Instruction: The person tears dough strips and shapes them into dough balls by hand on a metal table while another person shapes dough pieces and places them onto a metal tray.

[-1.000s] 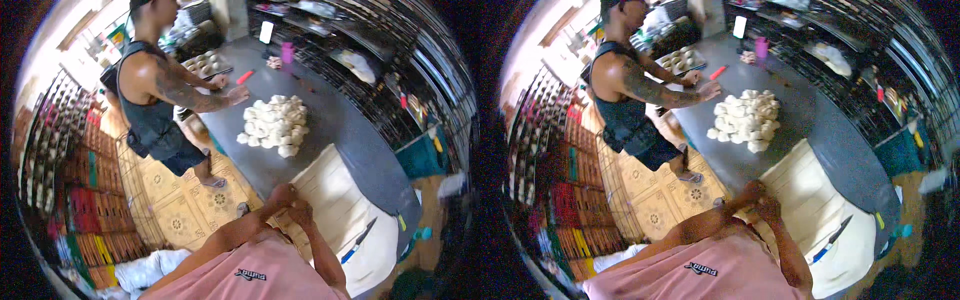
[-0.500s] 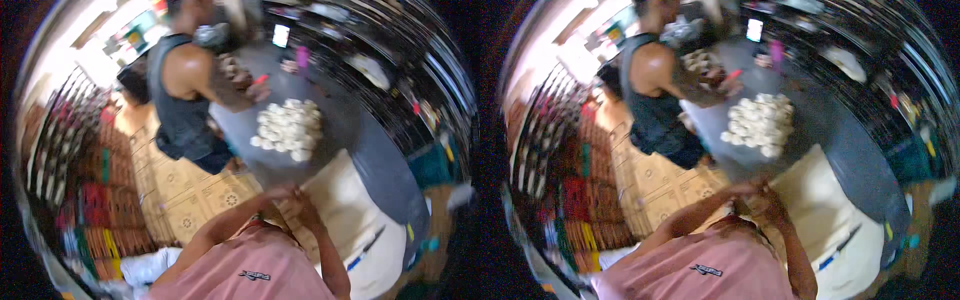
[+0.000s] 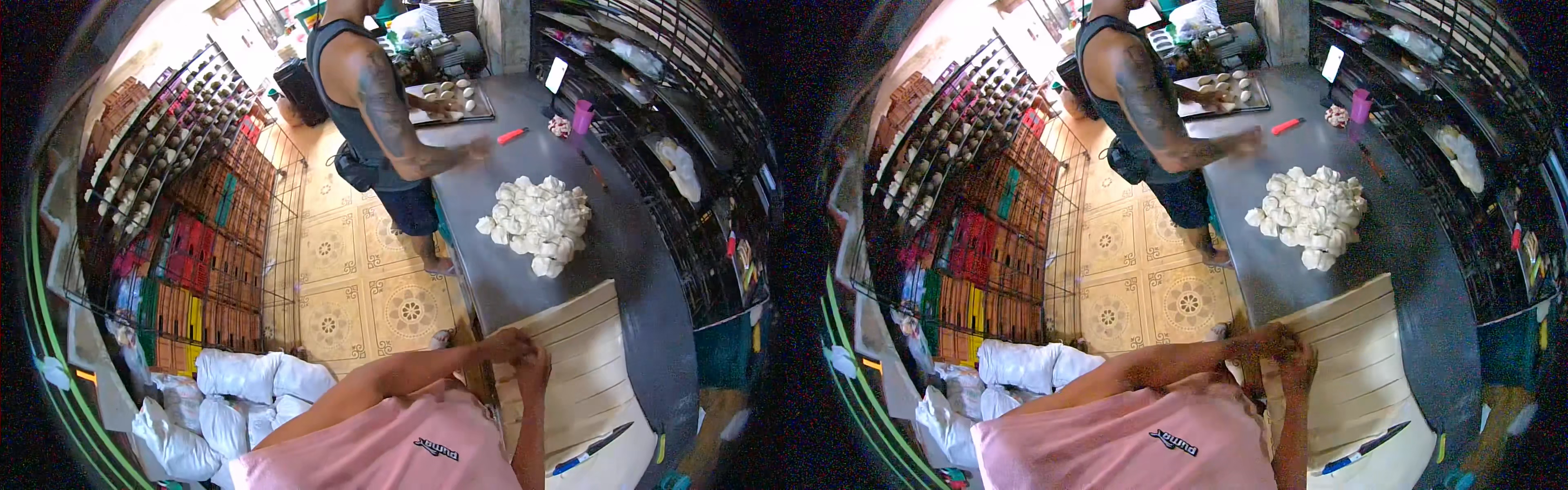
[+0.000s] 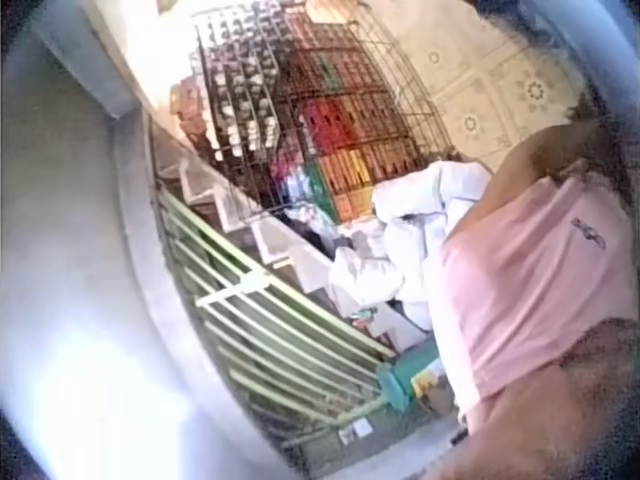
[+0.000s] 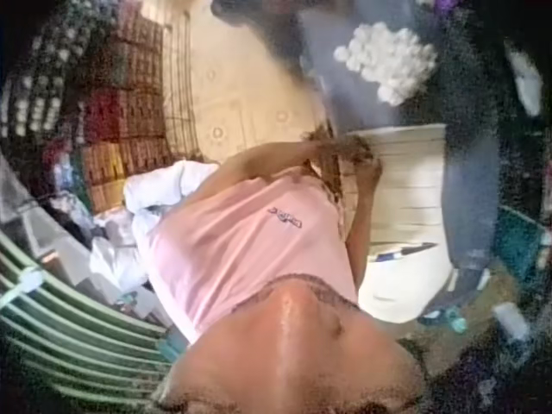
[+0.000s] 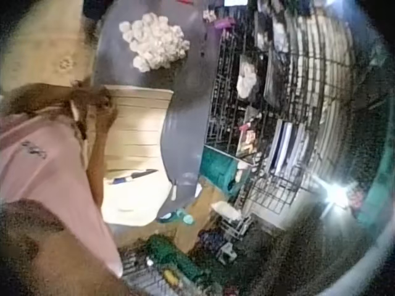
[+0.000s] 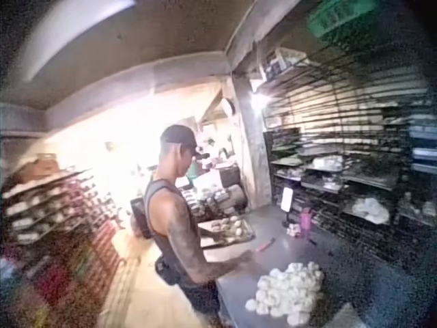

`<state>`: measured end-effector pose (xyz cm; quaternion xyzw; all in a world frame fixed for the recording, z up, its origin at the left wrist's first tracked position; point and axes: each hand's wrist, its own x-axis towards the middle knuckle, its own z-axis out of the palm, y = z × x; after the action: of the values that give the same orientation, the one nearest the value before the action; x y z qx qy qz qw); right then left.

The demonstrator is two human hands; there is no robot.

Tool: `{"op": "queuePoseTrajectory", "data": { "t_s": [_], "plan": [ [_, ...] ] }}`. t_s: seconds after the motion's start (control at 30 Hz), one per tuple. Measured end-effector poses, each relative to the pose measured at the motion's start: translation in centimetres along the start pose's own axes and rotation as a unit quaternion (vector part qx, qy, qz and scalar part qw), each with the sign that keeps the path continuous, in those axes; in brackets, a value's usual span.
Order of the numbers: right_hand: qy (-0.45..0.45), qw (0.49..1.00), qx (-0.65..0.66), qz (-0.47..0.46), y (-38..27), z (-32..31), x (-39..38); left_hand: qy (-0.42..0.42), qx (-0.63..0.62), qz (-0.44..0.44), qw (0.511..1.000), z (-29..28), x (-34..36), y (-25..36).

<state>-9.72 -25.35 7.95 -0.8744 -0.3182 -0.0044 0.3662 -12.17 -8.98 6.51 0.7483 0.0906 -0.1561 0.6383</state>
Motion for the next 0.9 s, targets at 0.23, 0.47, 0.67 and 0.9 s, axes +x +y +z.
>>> {"op": "queuePoseTrajectory", "data": {
  "t_s": [0.23,0.47,0.67,0.9],
  "plan": [
    [-0.062,0.981,0.073,0.169,-1.1,0.4,-2.1,0.072,0.351,0.534,0.765,-0.8,1.6,-6.7],
    [-0.003,0.954,0.103,0.281,-10.0,2.5,2.2,-0.155,-0.176,-0.034,0.971,-6.0,-0.6,-3.1],
    [-0.120,0.916,-0.022,0.382,-11.1,2.1,4.8,-0.088,0.159,0.115,0.977,-7.1,-1.3,3.6],
    [0.012,0.947,-0.072,0.311,-10.9,6.3,5.6,-0.005,0.267,0.111,0.957,-8.6,1.7,-1.9]
  ]
}}
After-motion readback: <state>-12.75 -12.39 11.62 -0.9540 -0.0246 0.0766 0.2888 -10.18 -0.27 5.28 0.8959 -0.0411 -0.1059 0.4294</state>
